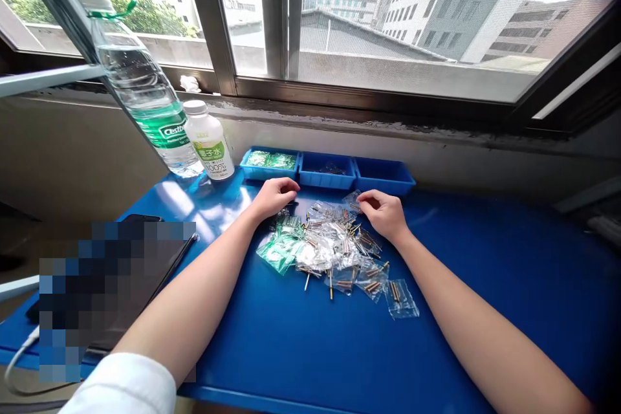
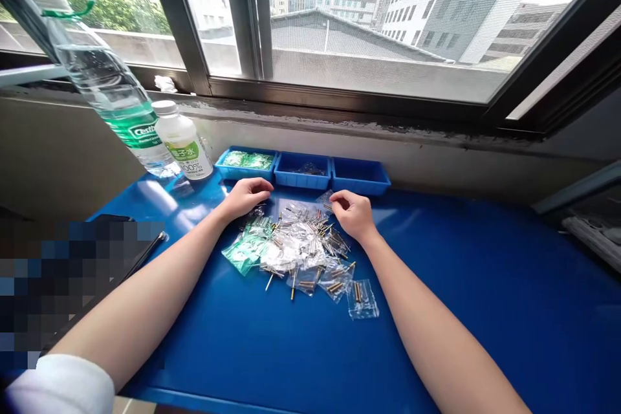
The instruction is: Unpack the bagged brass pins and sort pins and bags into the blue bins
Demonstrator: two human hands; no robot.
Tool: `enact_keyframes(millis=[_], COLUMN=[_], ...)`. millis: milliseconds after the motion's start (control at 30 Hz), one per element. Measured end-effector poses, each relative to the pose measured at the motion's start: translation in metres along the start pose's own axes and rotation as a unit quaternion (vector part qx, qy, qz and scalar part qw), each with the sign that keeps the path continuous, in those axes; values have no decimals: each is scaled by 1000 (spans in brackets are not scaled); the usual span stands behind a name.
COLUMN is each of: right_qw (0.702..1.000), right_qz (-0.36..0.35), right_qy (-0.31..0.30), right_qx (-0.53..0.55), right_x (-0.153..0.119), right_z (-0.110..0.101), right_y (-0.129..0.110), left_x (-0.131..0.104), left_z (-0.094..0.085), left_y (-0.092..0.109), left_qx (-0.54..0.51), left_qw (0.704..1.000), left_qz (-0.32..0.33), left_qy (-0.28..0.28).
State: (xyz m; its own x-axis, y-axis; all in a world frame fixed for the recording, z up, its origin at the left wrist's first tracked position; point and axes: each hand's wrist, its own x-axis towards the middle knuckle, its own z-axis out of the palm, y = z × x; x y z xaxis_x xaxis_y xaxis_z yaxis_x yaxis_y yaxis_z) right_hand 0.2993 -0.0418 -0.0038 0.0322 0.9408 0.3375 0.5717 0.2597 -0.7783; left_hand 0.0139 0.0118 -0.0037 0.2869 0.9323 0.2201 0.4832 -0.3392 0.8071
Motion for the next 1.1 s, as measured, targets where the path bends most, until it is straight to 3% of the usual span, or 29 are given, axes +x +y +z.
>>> enact_keyframes(millis=[233, 433, 533, 767, 967, 1100], right_qw=[993, 969, 966, 970, 995, 999], right_qz=[18, 22, 37, 39, -6, -2], right_qy=[-3, -135, -164, -152, -37, -16], right_qx=[121, 204, 199, 187, 97, 40], right_x=[14, 30, 31, 28, 15, 10], right_z=[-2, 2, 5, 6, 1, -5], right_y=[-13, -23, -17, -11, -8, 0], left_x=[1, 0, 0, 0, -1, -1], left_z=[1, 2, 2, 2, 2, 2], left_y=[3, 7, 7, 8, 7, 7], left_qx=[19, 17, 17, 25, 39, 50], left_qw=[1000, 999, 999, 999, 999, 999], left_qz=[-5, -19, -18, -22, -19, -19], left_qy=[-15, -20, -21, -27, -18, -9])
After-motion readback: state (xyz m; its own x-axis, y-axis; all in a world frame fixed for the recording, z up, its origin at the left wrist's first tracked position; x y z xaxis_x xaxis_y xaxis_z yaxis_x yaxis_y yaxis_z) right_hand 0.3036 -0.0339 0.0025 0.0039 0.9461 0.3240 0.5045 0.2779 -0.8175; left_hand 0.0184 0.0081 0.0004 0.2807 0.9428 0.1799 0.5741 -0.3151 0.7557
